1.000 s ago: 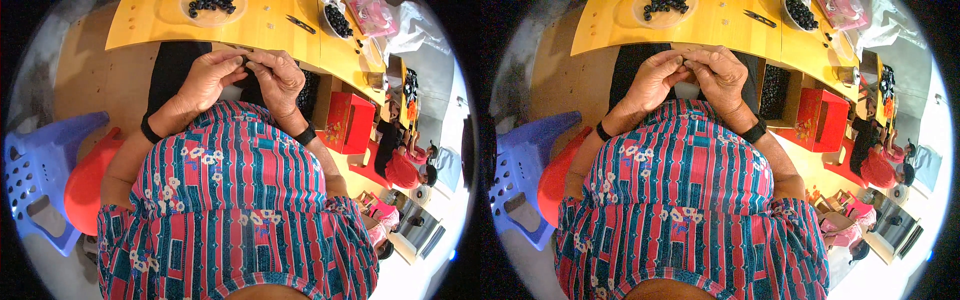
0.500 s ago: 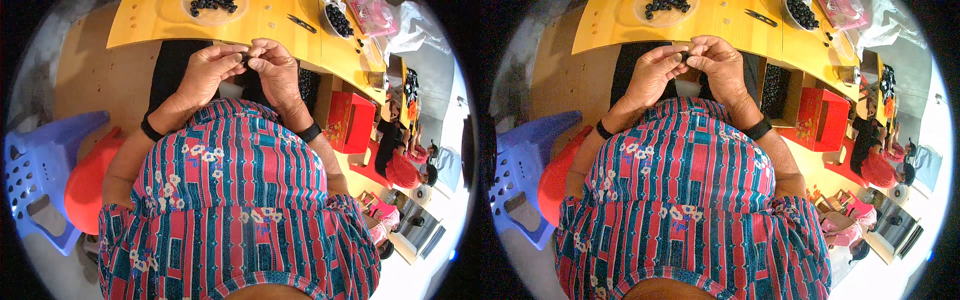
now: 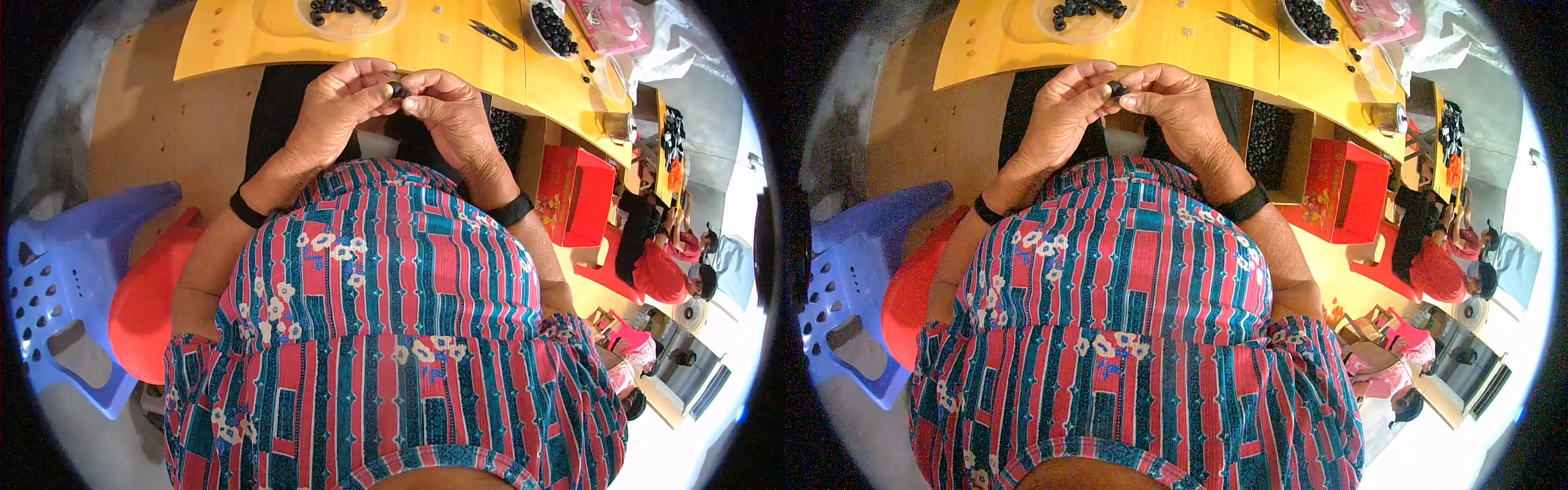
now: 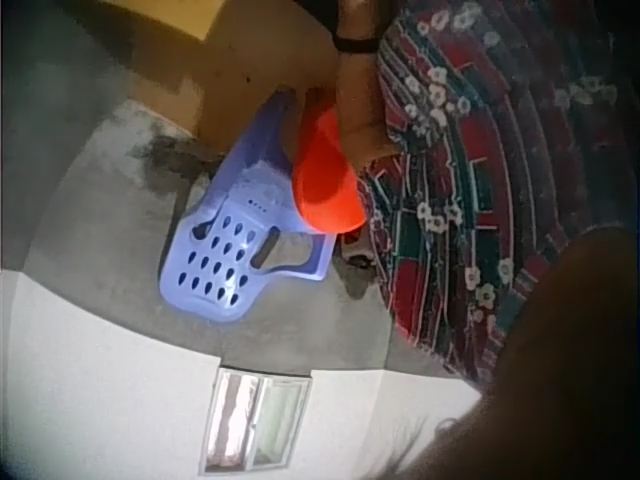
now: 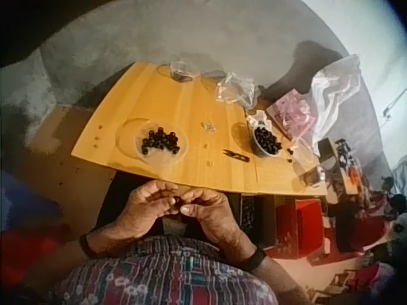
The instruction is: The person assembles small parts by picking up plastic components and metal pins from the table and inserting the pins into the components by hand.
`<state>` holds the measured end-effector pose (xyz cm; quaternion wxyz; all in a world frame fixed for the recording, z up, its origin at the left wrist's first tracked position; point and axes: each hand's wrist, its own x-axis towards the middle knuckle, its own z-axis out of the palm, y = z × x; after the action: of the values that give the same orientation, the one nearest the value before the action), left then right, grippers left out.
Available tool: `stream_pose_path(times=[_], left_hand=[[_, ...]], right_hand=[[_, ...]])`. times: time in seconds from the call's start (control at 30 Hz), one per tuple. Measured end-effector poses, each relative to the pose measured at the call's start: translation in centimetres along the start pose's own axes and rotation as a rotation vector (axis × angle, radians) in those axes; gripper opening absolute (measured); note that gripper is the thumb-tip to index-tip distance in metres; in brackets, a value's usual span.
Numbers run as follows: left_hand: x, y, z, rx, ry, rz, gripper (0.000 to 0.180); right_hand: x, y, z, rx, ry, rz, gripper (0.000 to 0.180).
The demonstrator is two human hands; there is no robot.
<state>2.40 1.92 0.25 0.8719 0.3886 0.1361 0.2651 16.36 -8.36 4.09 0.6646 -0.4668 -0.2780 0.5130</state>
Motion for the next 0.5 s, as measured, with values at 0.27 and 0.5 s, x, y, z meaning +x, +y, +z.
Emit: stream_pose_path(times=[0.27,0.5], left_hand=[[0.02,0.66,0.05,0.054,-0.094,0.000,0.029],[0.00,0.37,0.29,0.028,-0.049,-0.009,0.029]], right_hand=[[-0.15,-0.15,0.06,0.083,-0.093,0.082,0.012],[-0.33,0.36,-0.28,0.099,-0.038,0.070,0.010]])
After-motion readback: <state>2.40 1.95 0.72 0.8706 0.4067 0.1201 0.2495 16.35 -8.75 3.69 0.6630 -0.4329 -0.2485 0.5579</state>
